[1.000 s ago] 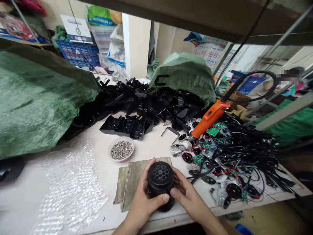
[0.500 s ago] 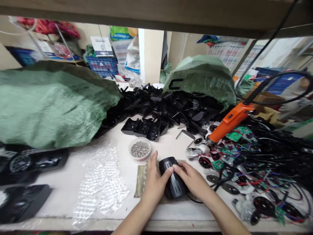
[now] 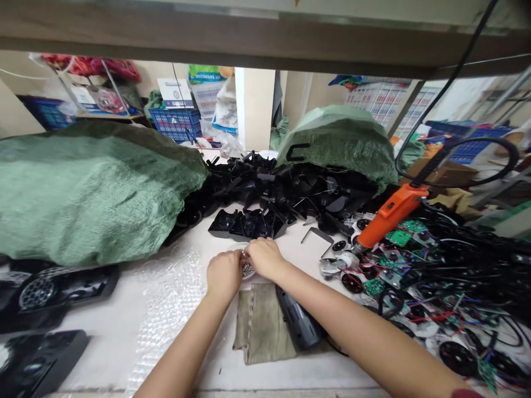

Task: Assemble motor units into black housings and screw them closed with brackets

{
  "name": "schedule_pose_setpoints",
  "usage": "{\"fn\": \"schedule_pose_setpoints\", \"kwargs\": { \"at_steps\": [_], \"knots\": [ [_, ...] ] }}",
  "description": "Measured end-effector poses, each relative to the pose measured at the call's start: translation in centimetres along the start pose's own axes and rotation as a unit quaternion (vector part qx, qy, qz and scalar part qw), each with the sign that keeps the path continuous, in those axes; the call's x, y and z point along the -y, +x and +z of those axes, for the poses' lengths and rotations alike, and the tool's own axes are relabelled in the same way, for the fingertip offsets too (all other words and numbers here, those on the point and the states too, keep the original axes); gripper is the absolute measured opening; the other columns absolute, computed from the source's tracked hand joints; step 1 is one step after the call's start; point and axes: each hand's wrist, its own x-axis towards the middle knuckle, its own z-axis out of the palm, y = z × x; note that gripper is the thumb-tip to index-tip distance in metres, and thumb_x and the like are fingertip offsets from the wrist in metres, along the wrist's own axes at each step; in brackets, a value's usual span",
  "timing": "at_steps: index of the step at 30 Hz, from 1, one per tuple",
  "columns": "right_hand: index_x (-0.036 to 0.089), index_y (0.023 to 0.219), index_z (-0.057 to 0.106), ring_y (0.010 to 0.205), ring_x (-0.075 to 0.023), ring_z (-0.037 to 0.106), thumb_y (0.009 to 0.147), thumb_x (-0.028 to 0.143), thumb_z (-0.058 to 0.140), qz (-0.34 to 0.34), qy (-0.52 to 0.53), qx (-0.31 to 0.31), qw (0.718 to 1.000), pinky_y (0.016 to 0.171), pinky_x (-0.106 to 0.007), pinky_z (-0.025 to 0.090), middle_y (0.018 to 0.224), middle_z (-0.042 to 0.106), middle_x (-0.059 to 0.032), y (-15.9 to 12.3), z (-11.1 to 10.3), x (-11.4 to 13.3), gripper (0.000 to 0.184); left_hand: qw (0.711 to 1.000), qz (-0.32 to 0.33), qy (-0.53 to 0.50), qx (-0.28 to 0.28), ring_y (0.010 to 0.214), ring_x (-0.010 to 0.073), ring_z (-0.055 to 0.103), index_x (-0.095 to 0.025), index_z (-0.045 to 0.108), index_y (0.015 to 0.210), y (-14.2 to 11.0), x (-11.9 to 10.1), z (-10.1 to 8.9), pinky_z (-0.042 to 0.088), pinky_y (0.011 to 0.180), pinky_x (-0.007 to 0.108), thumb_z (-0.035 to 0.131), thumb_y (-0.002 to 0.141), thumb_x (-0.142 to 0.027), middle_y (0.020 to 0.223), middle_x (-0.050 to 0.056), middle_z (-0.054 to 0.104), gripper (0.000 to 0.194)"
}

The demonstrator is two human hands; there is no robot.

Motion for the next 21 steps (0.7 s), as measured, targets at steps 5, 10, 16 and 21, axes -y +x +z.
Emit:
{"fn": "schedule_pose_setpoints", "kwargs": {
  "at_steps": [5,10,16,21],
  "knots": [
    [0.015,0.102,0.062,0.093,-0.018,0.062,0.091,0.034,0.055,-0.003,0.085,-0.028,0.996,0.084,-0.04,0.051,0.104,0.064,-0.0055,-0.3,-1.0,-1.5,0.022,0.998,0.006,-0.057,-0.011,0.09,0.0249,0.063,-0.019,0.066,0.088,0.1,0.8,-0.2,0.044,0.083,0.039,0.053,0.084,-0.014,0.089,0.007,0.069,0.014],
    [0.016,0.102,0.06,0.086,-0.0148,0.065,0.092,0.027,0.052,-0.006,0.203,-0.106,0.973,0.081,-0.034,0.051,0.092,0.068,-0.0023,-4.6,-2.5,-4.6,0.017,0.975,0.014,-0.219,-0.031,0.097,0.0268,0.062,-0.022,0.065,0.097,-0.8,0.7,-1.0,0.043,0.087,0.038,0.046,0.085,-0.017,0.102,0.008,0.07,0.023],
    [0.018,0.086,0.06,0.077,-0.0169,0.066,0.091,0.028,0.043,0.079,0.238,-0.183,0.951,0.069,-0.027,0.052,0.081,0.068,-0.0031,-13.7,0.0,-9.2,0.02,0.879,0.026,-0.472,0.06,0.083,0.018,0.065,-0.02,0.061,0.102,-5.5,-3.0,1.3,0.051,0.077,0.029,0.055,0.081,-0.029,0.087,0.003,0.069,0.024],
    [0.02,0.082,0.06,0.084,-0.0202,0.061,0.092,0.025,0.044,0.08,0.184,-0.184,0.962,0.077,-0.034,0.047,0.086,0.065,-0.0042,-15.4,1.2,-9.1,0.019,0.82,-0.021,-0.562,0.104,0.068,0.0134,0.057,-0.016,0.058,0.106,-6.4,-4.2,3.6,0.047,0.068,0.026,0.065,0.072,-0.029,0.073,-0.001,0.063,0.037]
  ]
}}
